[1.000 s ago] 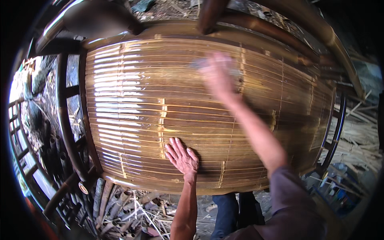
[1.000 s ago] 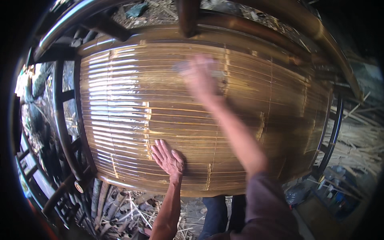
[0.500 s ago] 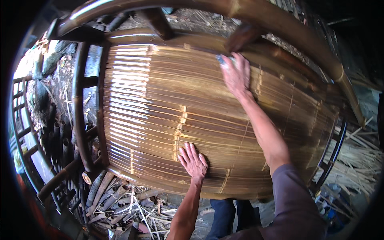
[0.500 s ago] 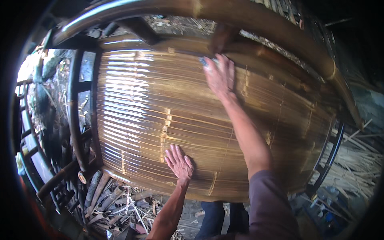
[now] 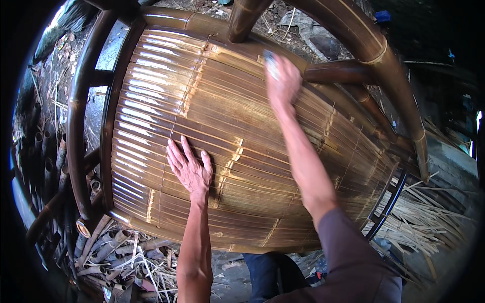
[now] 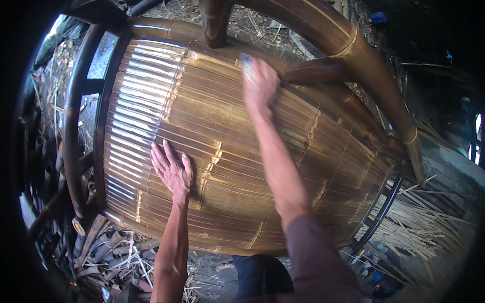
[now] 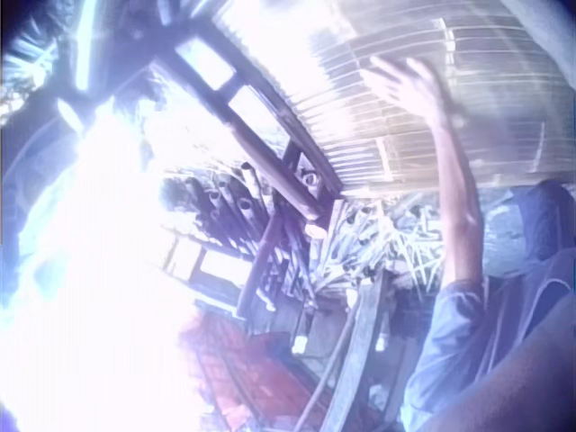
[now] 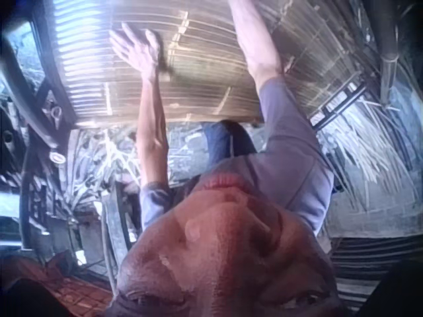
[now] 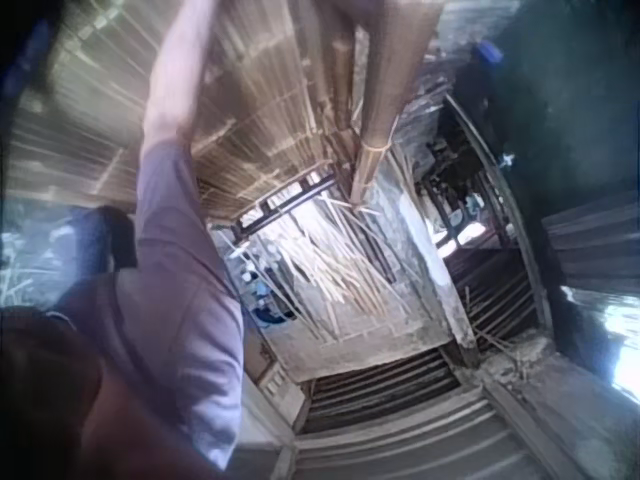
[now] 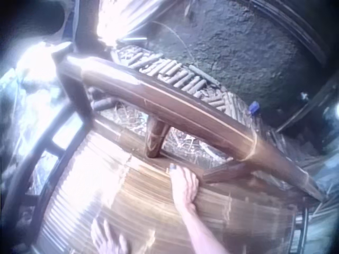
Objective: The person scrubs and polishes a large bamboo structure with a steel wool pad, repeatedly dipping the pad into a bucket of liquid. They work on the frame, legs, and woven seat, turning the structure to access different sides.
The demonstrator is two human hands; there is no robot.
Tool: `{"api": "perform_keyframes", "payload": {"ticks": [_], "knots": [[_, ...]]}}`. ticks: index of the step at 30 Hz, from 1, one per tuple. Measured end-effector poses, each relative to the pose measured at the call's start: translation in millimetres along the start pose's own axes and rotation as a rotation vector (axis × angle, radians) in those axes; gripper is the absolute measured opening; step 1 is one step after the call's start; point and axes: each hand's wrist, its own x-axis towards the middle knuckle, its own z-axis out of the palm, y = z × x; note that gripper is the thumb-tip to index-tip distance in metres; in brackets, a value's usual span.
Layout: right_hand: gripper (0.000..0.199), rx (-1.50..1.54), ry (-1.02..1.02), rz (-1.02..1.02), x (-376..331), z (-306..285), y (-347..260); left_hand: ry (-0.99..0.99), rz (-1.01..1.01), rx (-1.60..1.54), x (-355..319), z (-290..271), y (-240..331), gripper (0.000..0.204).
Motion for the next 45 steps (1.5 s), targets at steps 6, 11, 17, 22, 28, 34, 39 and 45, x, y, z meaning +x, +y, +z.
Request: {"api": "perform_keyframes", "payload": {"ticks": [6, 11, 17, 22, 28, 34, 39, 45], "knots": [[0.024, -0.160, -0.202, -0.513, 38, -39, 26, -0.012, -0.005, -0.066, 11, -9, 2, 0.071], [0.031, 0.083, -0.198, -0.551, 49, -19, 24, 0.021, -0.009, -0.078, 9, -8, 4, 0.068], [0.035, -0.255, -0.282, -0.535, 56, 19, 13, 0.014, -0.021, -0.080, 9, -7, 1, 0.066], [0.041, -0.012, -0.173, -0.722, 53, 17, -4, -0.001, -0.060, -0.095, 9, -8, 0, 0.073], [0.042, -0.372, -0.583, -0.467, 56, -5, 0, -0.015, -0.066, -0.126, 10, -10, 1, 0.068], [0.033, -0.267, -0.195, -0.808, 63, -2, 5, 0.013, -0.042, -0.118, 12, -12, 3, 0.071], [0.030, -0.654, -0.600, -0.808, 43, -51, 54, 0.014, -0.060, -0.143, 10, -10, 1, 0.069], [0.014, -0.297, -0.375, -0.843, 32, -52, 75, 0.030, -0.067, -0.171, 8, -10, -1, 0.070]]}}
